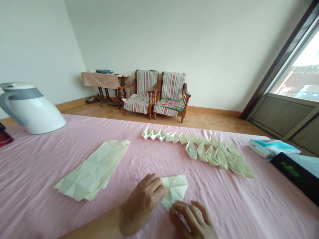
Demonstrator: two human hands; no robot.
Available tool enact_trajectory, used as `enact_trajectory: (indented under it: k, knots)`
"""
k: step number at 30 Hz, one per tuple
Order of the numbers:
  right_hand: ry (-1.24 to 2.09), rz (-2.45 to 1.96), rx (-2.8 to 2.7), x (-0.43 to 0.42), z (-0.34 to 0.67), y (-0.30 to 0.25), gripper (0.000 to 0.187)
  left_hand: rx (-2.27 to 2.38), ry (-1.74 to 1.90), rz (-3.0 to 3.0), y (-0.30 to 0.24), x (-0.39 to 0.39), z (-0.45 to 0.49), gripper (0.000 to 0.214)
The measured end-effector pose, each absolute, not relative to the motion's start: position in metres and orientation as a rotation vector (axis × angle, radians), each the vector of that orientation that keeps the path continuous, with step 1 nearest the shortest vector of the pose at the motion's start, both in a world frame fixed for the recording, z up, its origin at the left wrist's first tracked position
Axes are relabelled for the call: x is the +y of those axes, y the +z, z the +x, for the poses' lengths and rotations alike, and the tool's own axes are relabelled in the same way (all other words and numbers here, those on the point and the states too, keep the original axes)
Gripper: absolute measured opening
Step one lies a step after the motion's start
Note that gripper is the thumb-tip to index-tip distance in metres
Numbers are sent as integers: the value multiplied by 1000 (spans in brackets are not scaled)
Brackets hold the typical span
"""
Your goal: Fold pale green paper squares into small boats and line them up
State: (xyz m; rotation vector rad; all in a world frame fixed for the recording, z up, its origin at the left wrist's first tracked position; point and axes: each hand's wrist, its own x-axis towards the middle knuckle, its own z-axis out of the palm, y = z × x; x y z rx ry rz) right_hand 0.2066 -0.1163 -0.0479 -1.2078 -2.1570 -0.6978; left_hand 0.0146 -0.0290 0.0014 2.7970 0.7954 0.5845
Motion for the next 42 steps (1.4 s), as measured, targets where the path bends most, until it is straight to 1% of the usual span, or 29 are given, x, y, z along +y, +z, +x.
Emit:
enact_trajectory:
  k: [4,5,7,9,13,16,20,23,25,27,29,32,34,37,39,42]
  knots:
    - [-778,-1121,-2214,-114,214,-43,28,704,459,2825,4,-38,11,10]
    - [-793,-1092,-2233,-113,215,-42,29,698,449,2835,5,-40,10,14]
    - [-815,-1044,-2235,-111,213,-45,31,679,421,2857,6,-42,9,30]
    - [-818,-1048,-2135,-108,206,-52,34,681,379,2867,8,-43,8,41]
    - [-734,-997,-1807,-105,192,-60,41,704,304,2868,10,-44,8,46]
    - [-654,-1013,-1988,-107,194,-53,41,720,248,2876,11,-46,7,48]
    - [-625,-1039,-2055,-110,203,-44,36,698,202,2909,16,-49,5,41]
    - [-650,-1038,-2151,-109,210,-42,32,651,191,2948,18,-51,4,48]
    - [-650,-1079,-2195,-108,215,-41,33,643,230,2970,16,-51,5,52]
    - [-651,-1136,-2205,-105,219,-38,35,650,280,2981,12,-50,6,49]
    - [-622,-1219,-2209,-100,222,-36,35,664,322,3003,9,-48,8,40]
    - [-465,-1416,-2154,-91,225,-38,32,607,353,3090,10,-44,11,29]
    - [-396,-1500,-2059,-84,227,-41,36,542,361,3141,13,-41,11,29]
    - [-294,-1472,-1977,-76,230,-42,44,488,412,3190,15,-38,10,29]
    - [-128,-1481,-1974,-71,230,-38,44,462,430,3201,14,-35,9,26]
    - [90,-1521,-1968,-68,228,-32,38,447,409,3180,12,-33,8,26]
